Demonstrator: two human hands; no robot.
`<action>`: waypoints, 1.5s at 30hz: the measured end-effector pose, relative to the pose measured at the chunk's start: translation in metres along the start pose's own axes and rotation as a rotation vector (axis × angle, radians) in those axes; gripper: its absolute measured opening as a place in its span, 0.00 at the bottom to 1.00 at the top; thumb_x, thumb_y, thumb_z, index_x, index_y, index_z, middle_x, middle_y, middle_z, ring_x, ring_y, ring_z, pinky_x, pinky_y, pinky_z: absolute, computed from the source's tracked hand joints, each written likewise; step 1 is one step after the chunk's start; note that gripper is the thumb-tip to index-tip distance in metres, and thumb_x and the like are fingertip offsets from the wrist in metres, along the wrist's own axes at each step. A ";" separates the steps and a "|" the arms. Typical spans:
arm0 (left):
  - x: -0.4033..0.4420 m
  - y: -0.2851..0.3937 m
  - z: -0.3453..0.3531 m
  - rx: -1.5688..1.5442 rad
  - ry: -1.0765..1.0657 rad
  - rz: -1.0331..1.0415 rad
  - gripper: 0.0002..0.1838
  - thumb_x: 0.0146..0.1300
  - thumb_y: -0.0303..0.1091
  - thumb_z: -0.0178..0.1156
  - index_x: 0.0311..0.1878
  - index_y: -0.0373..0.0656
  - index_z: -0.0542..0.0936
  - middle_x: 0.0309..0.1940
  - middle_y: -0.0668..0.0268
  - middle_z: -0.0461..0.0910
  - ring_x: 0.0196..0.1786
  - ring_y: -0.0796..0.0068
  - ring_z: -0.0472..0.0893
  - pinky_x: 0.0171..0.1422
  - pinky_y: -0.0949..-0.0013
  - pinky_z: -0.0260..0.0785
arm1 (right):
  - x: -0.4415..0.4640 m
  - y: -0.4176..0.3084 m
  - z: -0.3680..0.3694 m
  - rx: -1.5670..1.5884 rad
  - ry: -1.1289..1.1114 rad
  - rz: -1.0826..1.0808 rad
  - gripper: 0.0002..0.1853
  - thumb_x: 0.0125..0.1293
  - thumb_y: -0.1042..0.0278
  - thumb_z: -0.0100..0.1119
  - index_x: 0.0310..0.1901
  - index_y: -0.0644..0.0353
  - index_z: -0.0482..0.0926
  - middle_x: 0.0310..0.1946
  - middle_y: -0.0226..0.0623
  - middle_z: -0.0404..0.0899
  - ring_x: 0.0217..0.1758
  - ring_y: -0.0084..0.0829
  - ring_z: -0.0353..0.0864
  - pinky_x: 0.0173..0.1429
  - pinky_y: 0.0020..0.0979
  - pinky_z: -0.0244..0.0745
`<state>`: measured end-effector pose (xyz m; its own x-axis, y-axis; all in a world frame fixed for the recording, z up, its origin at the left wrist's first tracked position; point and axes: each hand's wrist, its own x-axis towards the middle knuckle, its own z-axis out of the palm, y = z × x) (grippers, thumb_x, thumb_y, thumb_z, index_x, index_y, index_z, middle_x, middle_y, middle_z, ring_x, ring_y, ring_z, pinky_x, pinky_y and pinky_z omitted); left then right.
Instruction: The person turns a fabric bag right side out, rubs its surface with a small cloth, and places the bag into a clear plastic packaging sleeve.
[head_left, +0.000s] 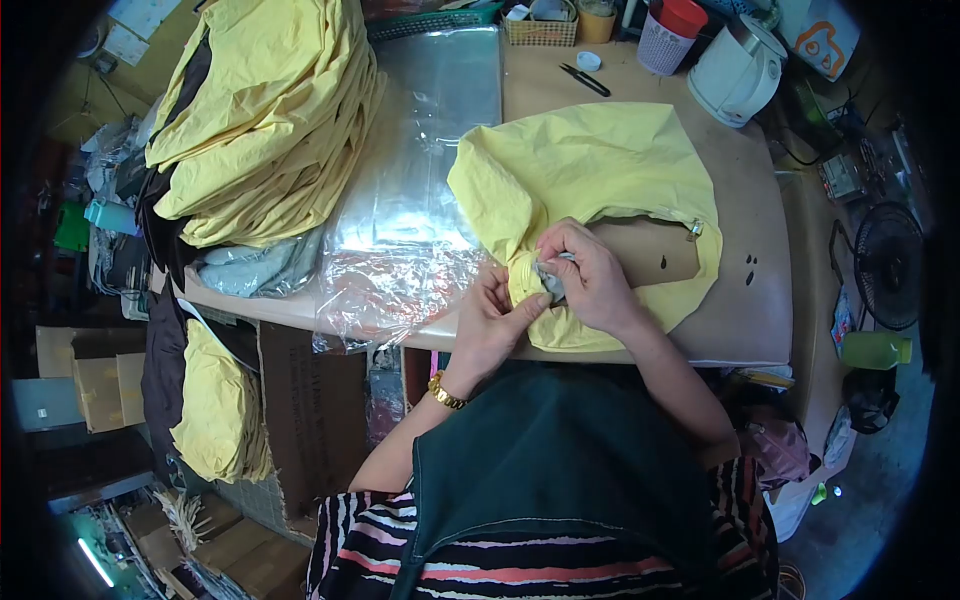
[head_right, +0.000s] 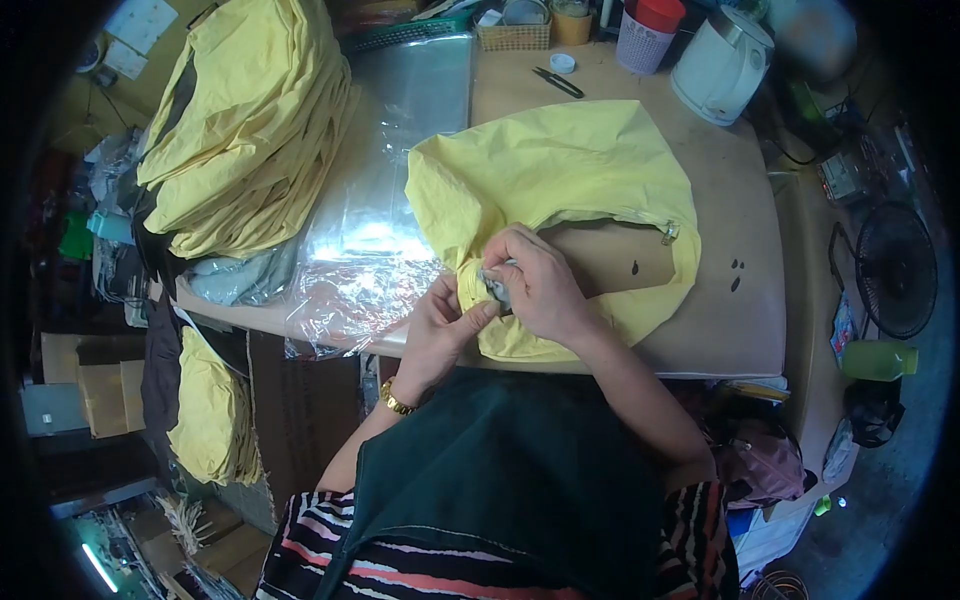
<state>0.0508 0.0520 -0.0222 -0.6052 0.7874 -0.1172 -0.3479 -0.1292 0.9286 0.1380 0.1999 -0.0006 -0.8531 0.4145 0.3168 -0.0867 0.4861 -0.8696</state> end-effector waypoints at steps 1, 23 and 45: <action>0.000 0.004 -0.002 -0.073 -0.075 -0.120 0.10 0.63 0.24 0.64 0.45 0.35 0.75 0.35 0.68 0.82 0.36 0.86 0.80 0.42 0.80 0.73 | 0.000 0.000 0.000 -0.039 0.015 -0.027 0.05 0.60 0.85 0.51 0.37 0.67 0.71 0.38 0.44 0.76 0.41 0.41 0.79 0.44 0.35 0.74; 0.015 -0.034 -0.007 0.349 0.022 0.038 0.10 0.69 0.27 0.55 0.44 0.30 0.82 0.28 0.73 0.81 0.31 0.90 0.71 0.33 0.77 0.66 | -0.024 0.023 0.031 -0.344 0.210 -0.139 0.05 0.58 0.79 0.59 0.36 0.63 0.74 0.34 0.42 0.73 0.37 0.46 0.76 0.40 0.41 0.71; 0.022 -0.037 -0.001 0.232 0.082 -0.024 0.10 0.68 0.25 0.52 0.42 0.29 0.81 0.26 0.74 0.78 0.29 0.89 0.70 0.32 0.76 0.65 | -0.011 0.033 0.035 -0.336 0.219 -0.027 0.01 0.61 0.75 0.58 0.33 0.61 0.76 0.31 0.43 0.72 0.31 0.49 0.77 0.35 0.44 0.72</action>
<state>0.0498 0.0737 -0.0595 -0.6582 0.7358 -0.1593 -0.1949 0.0379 0.9801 0.1264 0.1848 -0.0462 -0.7202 0.5343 0.4426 0.0962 0.7087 -0.6989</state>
